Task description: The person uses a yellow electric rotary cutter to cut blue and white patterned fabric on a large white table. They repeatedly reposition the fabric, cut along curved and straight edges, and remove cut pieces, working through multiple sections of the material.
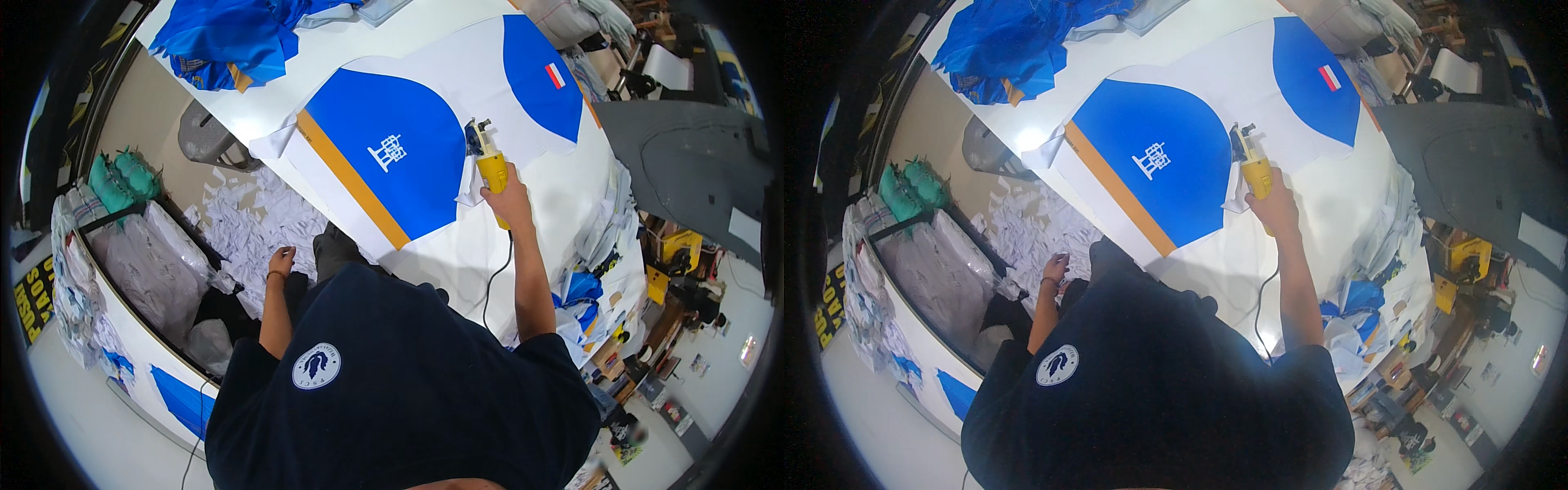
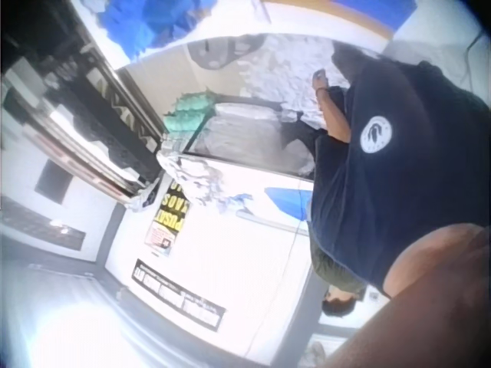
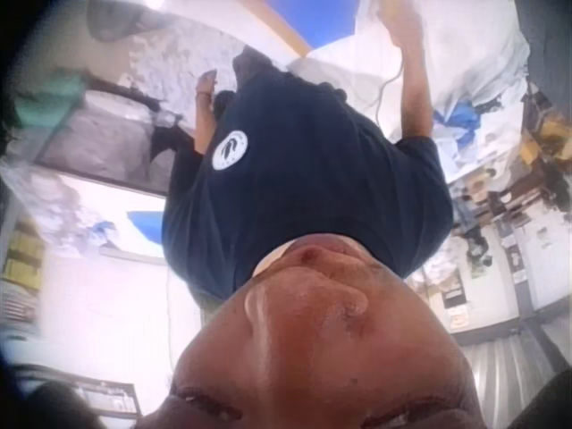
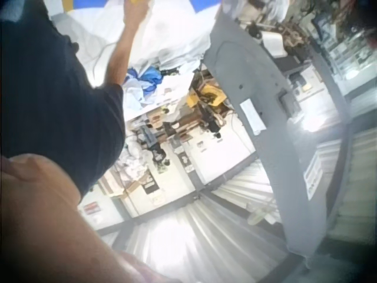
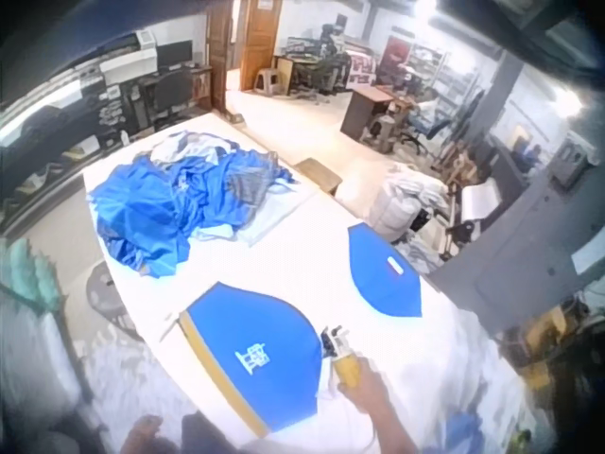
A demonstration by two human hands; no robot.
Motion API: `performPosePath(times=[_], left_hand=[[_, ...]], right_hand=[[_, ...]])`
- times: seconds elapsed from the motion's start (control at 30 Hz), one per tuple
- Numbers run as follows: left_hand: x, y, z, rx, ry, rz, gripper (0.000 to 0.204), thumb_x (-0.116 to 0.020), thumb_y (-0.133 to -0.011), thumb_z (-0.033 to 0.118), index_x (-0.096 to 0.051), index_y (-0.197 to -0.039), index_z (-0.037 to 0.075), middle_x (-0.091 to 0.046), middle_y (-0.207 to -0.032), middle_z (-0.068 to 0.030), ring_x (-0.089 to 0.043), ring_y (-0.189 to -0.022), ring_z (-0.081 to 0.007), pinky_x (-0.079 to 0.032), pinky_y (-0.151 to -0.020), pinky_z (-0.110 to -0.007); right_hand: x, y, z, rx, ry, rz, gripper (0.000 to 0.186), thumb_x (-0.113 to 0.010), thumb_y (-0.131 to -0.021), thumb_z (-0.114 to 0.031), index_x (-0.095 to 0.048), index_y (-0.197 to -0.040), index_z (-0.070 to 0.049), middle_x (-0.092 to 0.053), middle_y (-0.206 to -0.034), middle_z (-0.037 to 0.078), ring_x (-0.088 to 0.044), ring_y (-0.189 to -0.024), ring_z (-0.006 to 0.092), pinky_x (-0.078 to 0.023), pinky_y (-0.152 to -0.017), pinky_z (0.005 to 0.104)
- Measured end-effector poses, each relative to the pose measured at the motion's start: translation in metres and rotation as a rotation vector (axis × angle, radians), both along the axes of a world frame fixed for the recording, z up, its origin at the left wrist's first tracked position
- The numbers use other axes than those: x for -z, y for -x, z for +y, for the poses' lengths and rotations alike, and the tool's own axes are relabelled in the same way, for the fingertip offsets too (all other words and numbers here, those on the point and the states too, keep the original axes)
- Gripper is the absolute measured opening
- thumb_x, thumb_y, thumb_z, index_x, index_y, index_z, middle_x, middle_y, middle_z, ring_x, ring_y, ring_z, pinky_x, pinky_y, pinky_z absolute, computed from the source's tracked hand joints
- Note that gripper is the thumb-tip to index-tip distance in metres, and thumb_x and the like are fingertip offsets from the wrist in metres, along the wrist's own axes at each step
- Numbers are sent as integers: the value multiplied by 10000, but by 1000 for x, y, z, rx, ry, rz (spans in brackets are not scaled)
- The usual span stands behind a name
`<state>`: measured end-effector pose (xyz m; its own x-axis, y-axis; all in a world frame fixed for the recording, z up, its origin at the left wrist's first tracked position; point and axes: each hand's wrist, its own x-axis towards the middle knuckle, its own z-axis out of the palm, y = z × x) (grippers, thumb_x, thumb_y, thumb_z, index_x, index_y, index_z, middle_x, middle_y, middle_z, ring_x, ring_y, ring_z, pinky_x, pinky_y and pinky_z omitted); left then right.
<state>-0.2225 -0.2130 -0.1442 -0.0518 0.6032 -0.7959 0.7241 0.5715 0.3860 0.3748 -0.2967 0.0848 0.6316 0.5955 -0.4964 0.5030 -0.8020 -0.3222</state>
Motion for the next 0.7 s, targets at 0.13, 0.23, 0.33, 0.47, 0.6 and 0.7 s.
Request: performPosePath(times=[0.13, 0.23, 0.33, 0.47, 0.6, 0.7], left_hand=[[-11, -10, -7, -54, 23, 37, 511, -714, -942, 430, -694, -1254, 26, -771, -1049, -149, -740, -849, -212, -577, -797, -348], [-15, -12, -6, -33, 47, 14, 514, -691, -968, 415, -657, -1292, 18, -747, -1114, -165, -733, -932, -250, -578, -787, -368], [-14, -15, -4, -40, 39, -10, 512, -688, -971, 416, -653, -1296, 22, -746, -1106, -164, -732, -936, -248, -581, -776, -368], [-3, -5, -7, -58, -2, 11, 478, -695, -951, 425, -702, -1254, 56, -771, -1031, -138, -735, -871, -217, -569, -827, -358], [3, 1, -18, -61, -46, 40, 467, -686, -947, 453, -717, -1235, 87, -773, -1031, -124, -735, -901, -226, -548, -882, -368], [11, 18, -25, -5, -70, 56, 469, -700, -975, 360, -659, -1266, -5, -747, -1083, -166, -718, -930, -212, -584, -771, -353]], right_hand=[[-1, -25, 23, -102, -18, 11, 767, -782, -776, -306, -414, -1440, -197, -707, -1174, 204, -681, -1087, 435, -545, -927, 525], [-10, -36, 45, -164, -9, 11, 758, -799, -786, -269, -433, -1440, -160, -707, -1199, 231, -684, -1103, 441, -551, -943, 496], [-13, -49, 66, -236, 9, 0, 754, -782, -775, -275, -437, -1440, -188, -714, -1174, 214, -681, -1096, 442, -546, -941, 506], [-15, -67, 96, -350, 27, 7, 752, -762, -764, -289, -435, -1437, -215, -720, -1137, 202, -682, -1084, 438, -547, -928, 514], [-20, -78, 131, -469, 47, -17, 741, -758, -756, -292, -443, -1423, -218, -721, -1106, 215, -691, -1048, 438, -558, -901, 511], [-13, -88, 151, -558, 33, -25, 740, -758, -750, -289, -447, -1417, -218, -721, -1087, 223, -695, -1021, 443, -565, -879, 513]])
